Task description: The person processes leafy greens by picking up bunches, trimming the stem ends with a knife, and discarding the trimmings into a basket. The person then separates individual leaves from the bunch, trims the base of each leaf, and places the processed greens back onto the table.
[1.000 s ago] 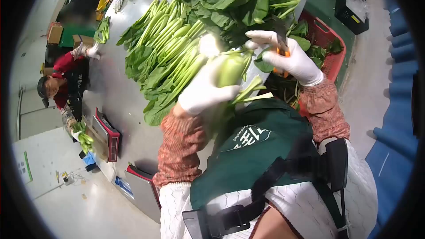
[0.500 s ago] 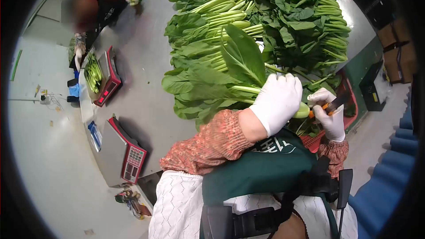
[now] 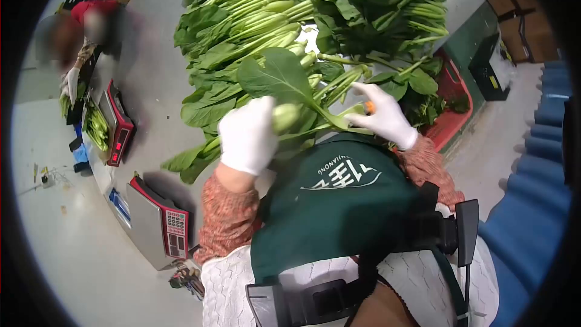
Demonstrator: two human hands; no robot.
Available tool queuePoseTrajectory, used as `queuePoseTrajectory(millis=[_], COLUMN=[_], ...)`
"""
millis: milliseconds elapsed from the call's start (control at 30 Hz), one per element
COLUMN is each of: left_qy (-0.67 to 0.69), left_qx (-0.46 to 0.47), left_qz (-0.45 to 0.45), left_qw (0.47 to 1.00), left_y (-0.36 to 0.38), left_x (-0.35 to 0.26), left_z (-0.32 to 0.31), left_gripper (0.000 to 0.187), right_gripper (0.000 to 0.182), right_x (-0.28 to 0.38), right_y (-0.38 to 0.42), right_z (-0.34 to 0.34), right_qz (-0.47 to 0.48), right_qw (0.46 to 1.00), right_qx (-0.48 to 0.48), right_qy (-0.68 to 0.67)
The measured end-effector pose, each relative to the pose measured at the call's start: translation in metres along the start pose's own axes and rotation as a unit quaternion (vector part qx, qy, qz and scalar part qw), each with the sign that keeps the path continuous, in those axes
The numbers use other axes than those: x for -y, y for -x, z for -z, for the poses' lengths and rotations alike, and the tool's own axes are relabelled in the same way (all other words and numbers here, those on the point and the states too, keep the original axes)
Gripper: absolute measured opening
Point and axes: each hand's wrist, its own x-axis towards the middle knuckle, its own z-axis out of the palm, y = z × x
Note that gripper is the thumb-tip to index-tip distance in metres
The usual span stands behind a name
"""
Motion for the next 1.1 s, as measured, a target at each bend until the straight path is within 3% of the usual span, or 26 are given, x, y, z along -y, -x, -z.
queuePoseTrajectory(millis=[33,100,200,233,300,500,633,700,767,867,900,933,1000,1033,1100], left_qy=[-0.009,0.012,0.035,0.046,0.043,0.046,0.063,0.073,0.079,0.07,0.068,0.063,0.061,0.069,0.069], left_qx=[-0.007,0.007,-0.018,-0.025,-0.03,-0.035,-0.021,-0.027,-0.027,-0.032,-0.031,-0.024,-0.045,-0.054,-0.058], left_qz=[0.023,0.107,0.179,0.2,0.215,0.269,0.265,0.254,0.252,0.249,0.245,0.243,0.21,0.194,0.168], left_qw=[1.0,0.994,0.983,0.978,0.975,0.961,0.962,0.964,0.964,0.965,0.967,0.968,0.975,0.977,0.982], left_y=[0.008,0.019,0.031,0.034,0.041,0.062,0.062,0.057,0.052,0.051,0.05,0.047,0.041,0.037,0.027], left_x=[0.011,0.021,0.033,0.037,0.045,0.064,0.065,0.059,0.053,0.051,0.05,0.047,0.044,0.04,0.029], left_z=[-0.001,0.007,0.006,0.006,0.008,0.01,-0.003,-0.003,-0.002,0.0,-0.001,-0.001,-0.005,-0.005,0.004], left_gripper=[0.018,0.028,0.027,0.026,0.023,0.022,0.024,0.026,0.027,0.024,0.024,0.023,0.02,0.018,0.013], right_gripper=[0.079,0.072,0.056,0.04,0.033,0.026,0.029,0.04,0.046,0.042,0.034,0.026,0.018,0.019,0.026], right_x=[0.004,0.007,-0.023,-0.03,-0.052,-0.114,-0.185,-0.195,-0.19,-0.114,-0.103,-0.064,-0.05,-0.022,0.006], right_y=[0.0,-0.005,-0.009,-0.007,0.001,0.064,0.114,0.125,0.131,0.083,0.063,0.036,-0.015,-0.039,-0.083], right_z=[-0.014,-0.044,-0.071,-0.07,-0.061,0.053,0.115,0.135,0.138,0.119,0.103,0.087,0.038,0.022,-0.014], right_qz=[-0.023,-0.031,0.014,0.044,0.061,-0.097,-0.262,-0.397,-0.322,-0.224,-0.195,-0.19,-0.051,0.007,0.114], right_qw=[0.997,0.979,0.951,0.95,0.946,0.926,0.876,0.832,0.838,0.899,0.93,0.958,0.985,0.993,0.984], right_qx=[0.051,0.117,0.176,0.152,0.123,-0.015,0.002,0.054,-0.011,-0.121,-0.159,-0.163,-0.161,-0.112,-0.123], right_qy=[0.048,0.162,0.252,0.269,0.293,0.364,0.404,0.384,0.441,0.356,0.268,0.139,0.021,0.029,0.067])
